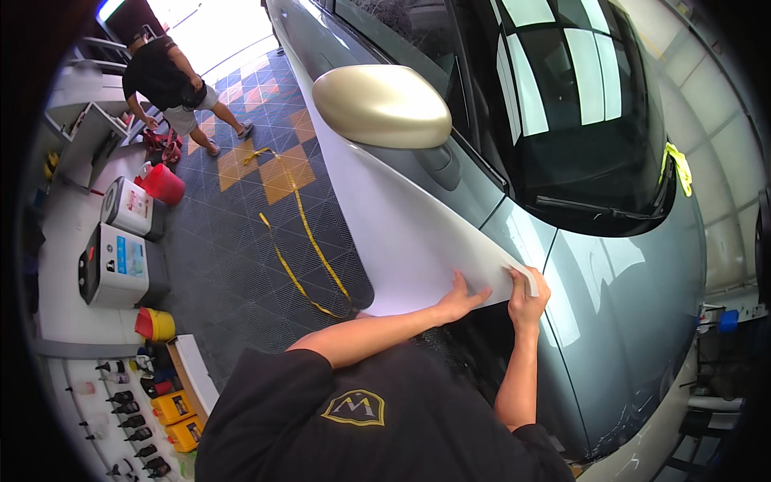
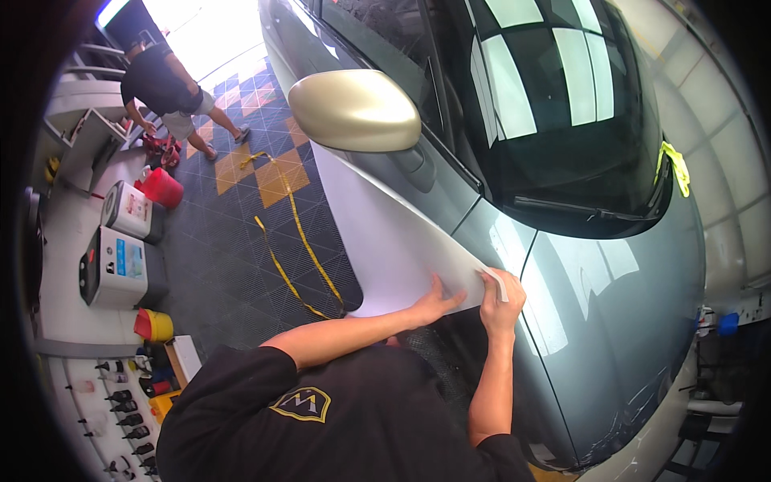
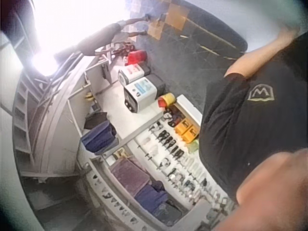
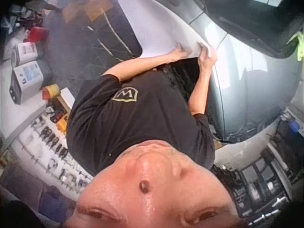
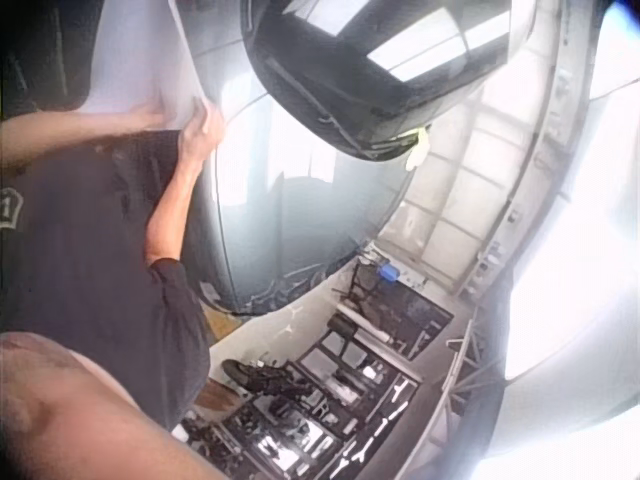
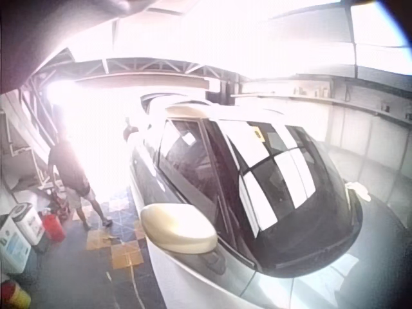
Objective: The person unrolls a large sheet of white vinyl wrap and positions it against the side of a grey car. They peel back the backing paper to expose the adhesive surface and begin applying the wrap to the vehicle's body panel, smoothing it with their hands.
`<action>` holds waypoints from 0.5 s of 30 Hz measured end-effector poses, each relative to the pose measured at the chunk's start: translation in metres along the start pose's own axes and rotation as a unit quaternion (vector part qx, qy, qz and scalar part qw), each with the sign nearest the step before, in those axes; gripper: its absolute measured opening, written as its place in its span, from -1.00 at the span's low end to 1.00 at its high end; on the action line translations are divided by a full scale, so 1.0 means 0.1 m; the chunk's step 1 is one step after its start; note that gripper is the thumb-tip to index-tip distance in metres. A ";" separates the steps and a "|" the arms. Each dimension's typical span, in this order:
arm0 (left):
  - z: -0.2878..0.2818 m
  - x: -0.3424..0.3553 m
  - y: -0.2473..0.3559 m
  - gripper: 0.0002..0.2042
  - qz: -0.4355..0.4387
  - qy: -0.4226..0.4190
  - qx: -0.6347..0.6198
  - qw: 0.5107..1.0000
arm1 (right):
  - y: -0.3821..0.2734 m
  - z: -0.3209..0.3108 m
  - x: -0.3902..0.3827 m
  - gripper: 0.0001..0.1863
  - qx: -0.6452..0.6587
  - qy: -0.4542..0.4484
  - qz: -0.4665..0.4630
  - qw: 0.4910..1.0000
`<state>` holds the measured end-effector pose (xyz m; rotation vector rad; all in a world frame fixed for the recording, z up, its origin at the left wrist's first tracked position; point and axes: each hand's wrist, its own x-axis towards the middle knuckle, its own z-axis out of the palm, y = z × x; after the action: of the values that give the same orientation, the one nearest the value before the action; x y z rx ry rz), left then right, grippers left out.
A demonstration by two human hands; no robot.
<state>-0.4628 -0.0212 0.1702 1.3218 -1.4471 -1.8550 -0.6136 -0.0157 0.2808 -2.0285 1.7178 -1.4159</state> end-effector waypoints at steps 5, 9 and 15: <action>0.17 0.11 -0.01 0.20 0.002 0.063 -0.060 0.996 | 0.00 0.02 0.02 -0.91 0.023 0.007 -0.019 1.000; 0.13 0.19 0.06 0.12 -0.007 0.022 -0.038 0.999 | 0.04 0.00 0.06 -0.93 -0.013 0.036 -0.052 0.998; 0.05 0.32 0.04 0.02 -0.009 -0.037 0.030 0.999 | -0.03 0.10 0.06 -0.91 -0.141 0.079 -0.042 0.986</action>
<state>-0.4824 -0.0452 0.1604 1.3105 -1.5440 -1.9047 -0.6045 -0.0240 0.2806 -2.2062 2.0224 -1.4671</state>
